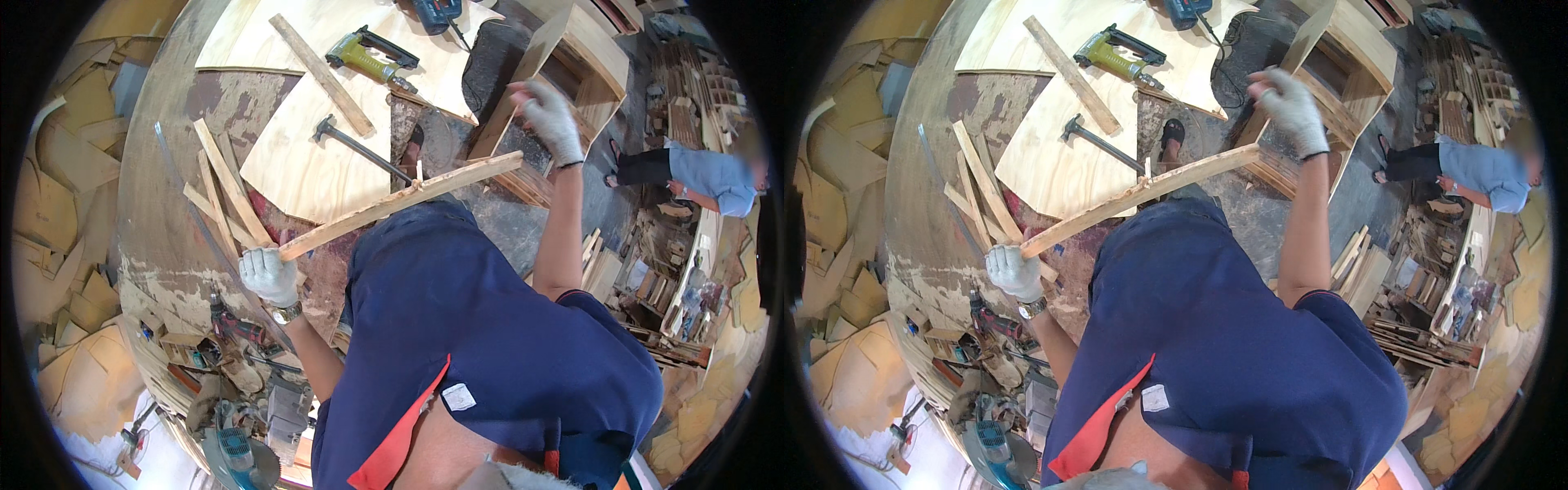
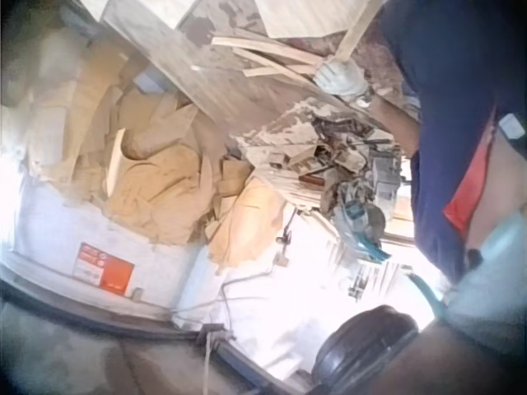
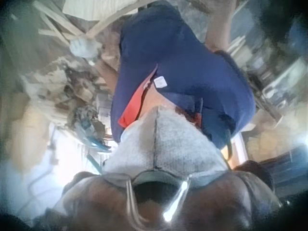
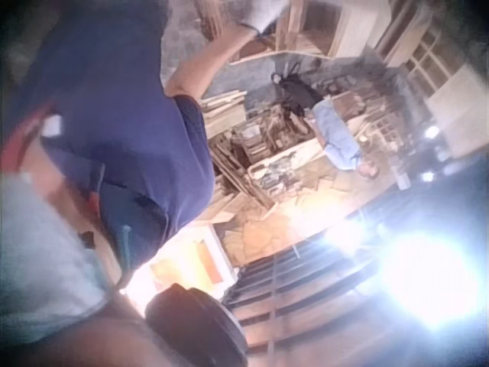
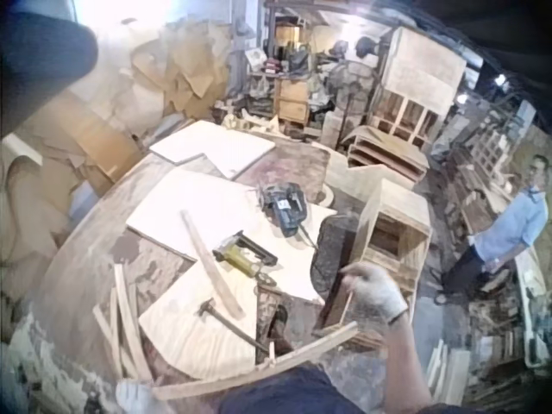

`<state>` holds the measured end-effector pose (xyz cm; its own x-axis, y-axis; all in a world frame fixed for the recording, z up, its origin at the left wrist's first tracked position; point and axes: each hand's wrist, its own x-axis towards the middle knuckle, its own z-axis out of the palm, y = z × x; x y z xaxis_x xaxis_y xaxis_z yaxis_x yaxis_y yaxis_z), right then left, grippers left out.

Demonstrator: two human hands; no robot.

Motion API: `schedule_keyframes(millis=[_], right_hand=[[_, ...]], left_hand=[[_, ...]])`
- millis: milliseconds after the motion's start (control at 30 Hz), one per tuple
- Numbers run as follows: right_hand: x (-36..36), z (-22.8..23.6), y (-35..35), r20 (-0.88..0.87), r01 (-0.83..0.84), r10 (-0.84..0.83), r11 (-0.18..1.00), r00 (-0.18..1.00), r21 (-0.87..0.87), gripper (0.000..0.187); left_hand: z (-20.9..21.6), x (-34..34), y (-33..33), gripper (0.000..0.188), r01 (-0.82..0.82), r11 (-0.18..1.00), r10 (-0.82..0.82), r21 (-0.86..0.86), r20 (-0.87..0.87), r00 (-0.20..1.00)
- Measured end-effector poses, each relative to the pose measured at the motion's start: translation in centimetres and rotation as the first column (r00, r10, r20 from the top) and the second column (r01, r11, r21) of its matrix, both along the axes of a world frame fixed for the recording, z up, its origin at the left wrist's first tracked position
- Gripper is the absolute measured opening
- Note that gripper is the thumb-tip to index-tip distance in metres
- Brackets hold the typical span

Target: The person uses a miter saw to cut wooden planks and then hammers nails into the planks to assemble a wooden structure. The person handles the planks and tools with care, ensuring precise cuts and secure assembly.

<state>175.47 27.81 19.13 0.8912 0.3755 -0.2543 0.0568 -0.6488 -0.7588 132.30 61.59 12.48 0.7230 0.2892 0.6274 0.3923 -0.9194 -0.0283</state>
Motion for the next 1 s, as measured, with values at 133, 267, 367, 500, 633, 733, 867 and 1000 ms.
schedule_keyframes(millis=[133,267,367,500,633,733,867,1000], right_hand=[[-2.0,3.3,1.1,0.246,-0.185,0.157,0.978,0.957,0.097,0.025],[-8.1,2.9,4.7,0.265,-0.767,0.724,0.629,0.637,0.125,0.049],[-10.3,1.1,6.7,0.144,-0.822,0.814,0.570,0.563,-0.006,0.047],[-10.4,-0.8,6.6,0.082,-0.786,0.785,0.601,0.614,0.144,0.036],[-10.5,-2.0,6.3,0.201,-0.805,0.781,0.558,0.591,0.201,0.031],[-10.6,-2.1,6.4,0.286,-0.747,0.690,0.614,0.665,0.256,0.029],[-9.8,-1.2,6.5,0.039,-0.345,0.344,0.916,0.938,0.203,0.036],[-9.4,-0.9,6.3,0.027,-0.310,0.318,0.936,0.948,-0.166,0.045]], left_hand=[[0.6,0.3,-0.1,0.030,0.024,1.000,-0.024,0.000,-0.056,0.998],[0.9,1.4,-0.1,0.026,0.097,0.993,-0.103,-0.071,-0.079,0.992],[0.8,1.9,-0.3,0.024,0.078,0.993,-0.085,-0.088,-0.072,0.994],[1.1,1.9,-0.4,0.023,0.070,0.993,-0.077,-0.096,-0.075,0.994],[1.9,1.9,0.0,0.024,0.081,0.978,-0.121,-0.194,-0.208,0.971],[2.2,2.0,0.0,0.024,0.056,0.899,-0.208,-0.435,-0.310,0.928],[1.6,2.3,-0.3,0.027,0.011,0.923,-0.174,-0.384,-0.394,0.903],[1.1,2.2,-0.6,0.028,0.025,0.950,-0.162,-0.310,-0.426,0.890]])
